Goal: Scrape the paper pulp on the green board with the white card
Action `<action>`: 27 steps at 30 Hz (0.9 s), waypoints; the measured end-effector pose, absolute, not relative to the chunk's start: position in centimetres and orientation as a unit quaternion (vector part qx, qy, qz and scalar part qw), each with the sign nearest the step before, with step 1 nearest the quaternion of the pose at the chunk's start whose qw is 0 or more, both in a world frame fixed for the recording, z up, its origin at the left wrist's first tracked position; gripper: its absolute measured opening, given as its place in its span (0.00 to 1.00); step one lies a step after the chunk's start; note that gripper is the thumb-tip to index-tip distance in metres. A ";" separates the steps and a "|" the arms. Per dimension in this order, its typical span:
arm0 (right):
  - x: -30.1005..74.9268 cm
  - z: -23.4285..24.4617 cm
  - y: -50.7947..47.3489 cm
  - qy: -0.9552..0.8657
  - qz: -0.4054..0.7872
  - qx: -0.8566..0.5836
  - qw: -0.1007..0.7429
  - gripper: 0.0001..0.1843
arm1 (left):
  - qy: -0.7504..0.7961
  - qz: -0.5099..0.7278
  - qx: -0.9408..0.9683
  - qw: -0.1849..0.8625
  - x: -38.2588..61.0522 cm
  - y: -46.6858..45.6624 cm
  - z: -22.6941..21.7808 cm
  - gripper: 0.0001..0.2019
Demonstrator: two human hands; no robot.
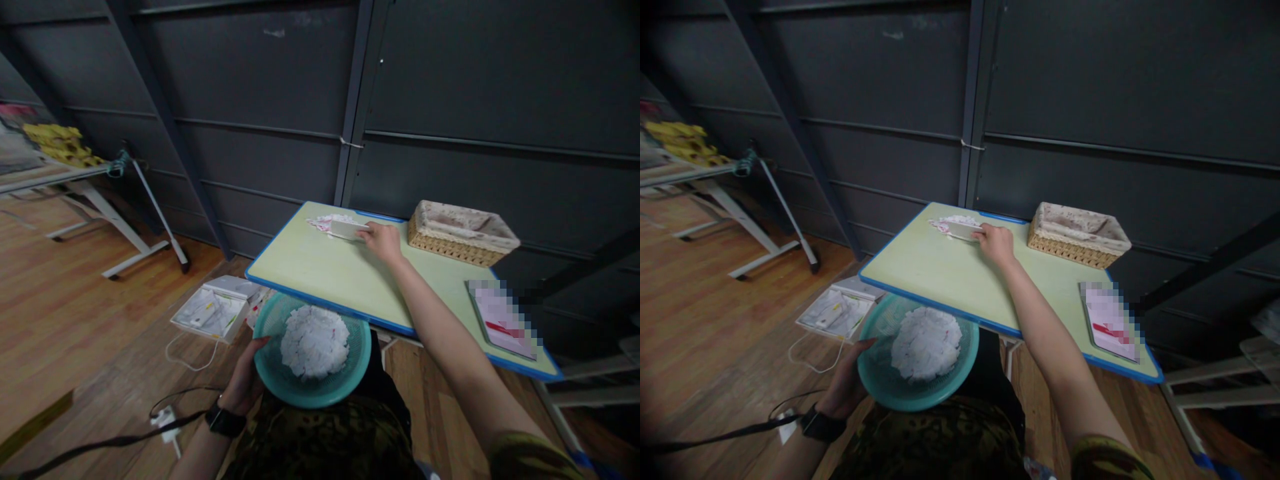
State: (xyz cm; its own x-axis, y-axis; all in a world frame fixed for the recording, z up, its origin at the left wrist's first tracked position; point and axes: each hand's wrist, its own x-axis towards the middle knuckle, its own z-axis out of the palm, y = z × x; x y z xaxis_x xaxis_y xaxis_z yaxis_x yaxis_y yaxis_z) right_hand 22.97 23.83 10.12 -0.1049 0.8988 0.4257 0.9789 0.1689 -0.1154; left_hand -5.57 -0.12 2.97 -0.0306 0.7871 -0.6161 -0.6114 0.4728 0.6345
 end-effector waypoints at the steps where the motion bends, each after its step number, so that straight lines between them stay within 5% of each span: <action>1: 23.0 10.1 23.8 -0.734 -0.099 -0.639 0.208 0.20 | 0.510 0.506 0.083 0.691 -5.5 -0.1 3.0 0.10; 27: 22.2 11.1 23.7 -0.731 -0.078 -0.643 0.214 0.17 | 0.499 0.507 0.093 0.696 -5.6 -0.1 2.3 0.09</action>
